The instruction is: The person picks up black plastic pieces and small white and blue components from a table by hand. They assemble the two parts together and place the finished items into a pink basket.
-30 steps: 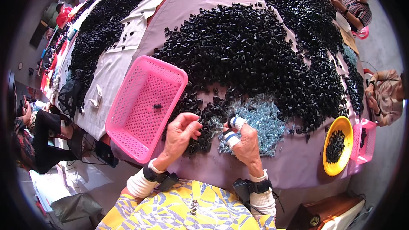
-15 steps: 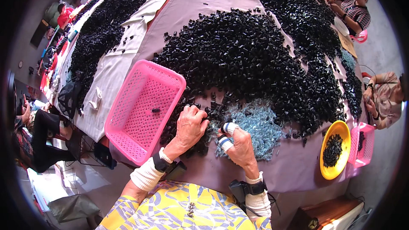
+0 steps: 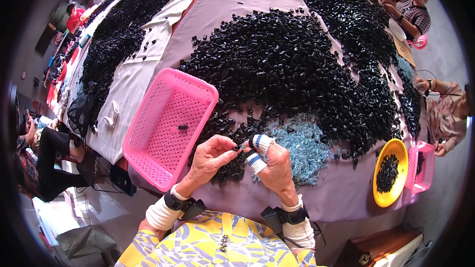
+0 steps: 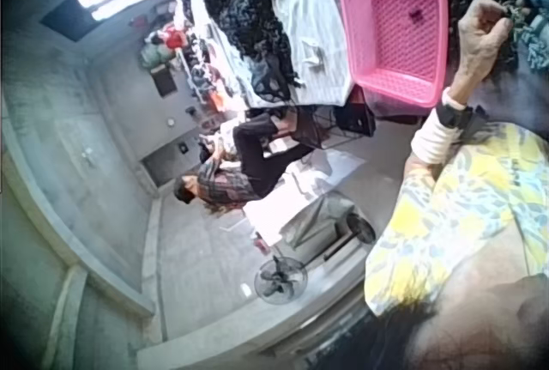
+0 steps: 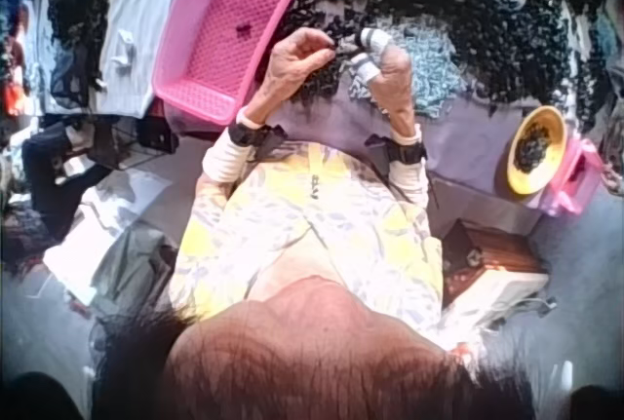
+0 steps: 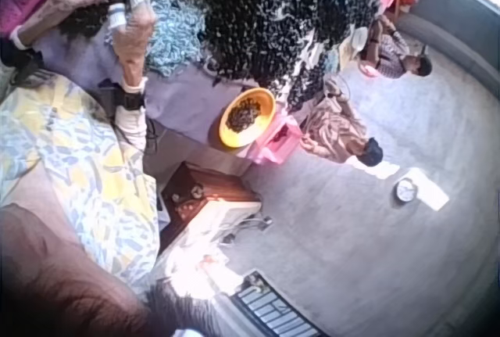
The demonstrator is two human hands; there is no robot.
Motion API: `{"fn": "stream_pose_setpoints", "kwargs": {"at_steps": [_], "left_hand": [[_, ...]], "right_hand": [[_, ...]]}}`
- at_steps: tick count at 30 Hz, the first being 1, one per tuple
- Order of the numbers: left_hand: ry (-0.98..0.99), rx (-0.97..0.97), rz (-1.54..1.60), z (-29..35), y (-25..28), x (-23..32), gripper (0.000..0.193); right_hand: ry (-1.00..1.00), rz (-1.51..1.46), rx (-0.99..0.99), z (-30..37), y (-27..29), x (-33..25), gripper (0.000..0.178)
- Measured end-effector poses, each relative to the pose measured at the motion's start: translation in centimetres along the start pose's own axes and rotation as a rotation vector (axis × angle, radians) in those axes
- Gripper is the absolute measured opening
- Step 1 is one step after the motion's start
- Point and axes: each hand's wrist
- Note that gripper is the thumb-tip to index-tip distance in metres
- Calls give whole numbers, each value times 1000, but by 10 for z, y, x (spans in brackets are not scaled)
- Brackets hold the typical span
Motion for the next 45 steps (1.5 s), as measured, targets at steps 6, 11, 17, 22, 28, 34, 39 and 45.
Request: {"fn": "stream_pose_setpoints", "kwargs": {"at_steps": [6, 11, 17, 22, 28, 34, 39, 45], "left_hand": [[-62, -58, -112, 5, -1, -3, 18], [-217, -74, -367, 14, -1, -5, 24], [-486, -63, -575, 18, -2, -7, 26], [-399, -64, -565, 24, 2, -12, 23], [-27, 173, -62, 31, 17, -18, 19], [27, 145, 70, 20, 16, -12, 17], [25, 120, 69, 2, 9, -31, 16], [64, 168, 85, 6, 12, -30, 15]], "right_hand": [[77, 117, -42, 2, -5, 5, 26], [47, 101, -152, 7, -2, 14, 22], [-142, 75, -269, 6, -1, 9, 17], [-330, -119, -313, 5, -1, 16, 16], [81, 351, -87, -22, -8, 17, 23], [380, 888, -65, -37, -25, 39, 19], [396, 1088, -180, -44, -45, 46, 12], [397, 1056, -211, -54, -40, 58, 11]]}}
Point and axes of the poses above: each hand's wrist, its own z-axis away from the middle knuckle, its own y-axis out of the back of the hand, x = y × z, and after that the axes turned 3 degrees about -y, right-handed
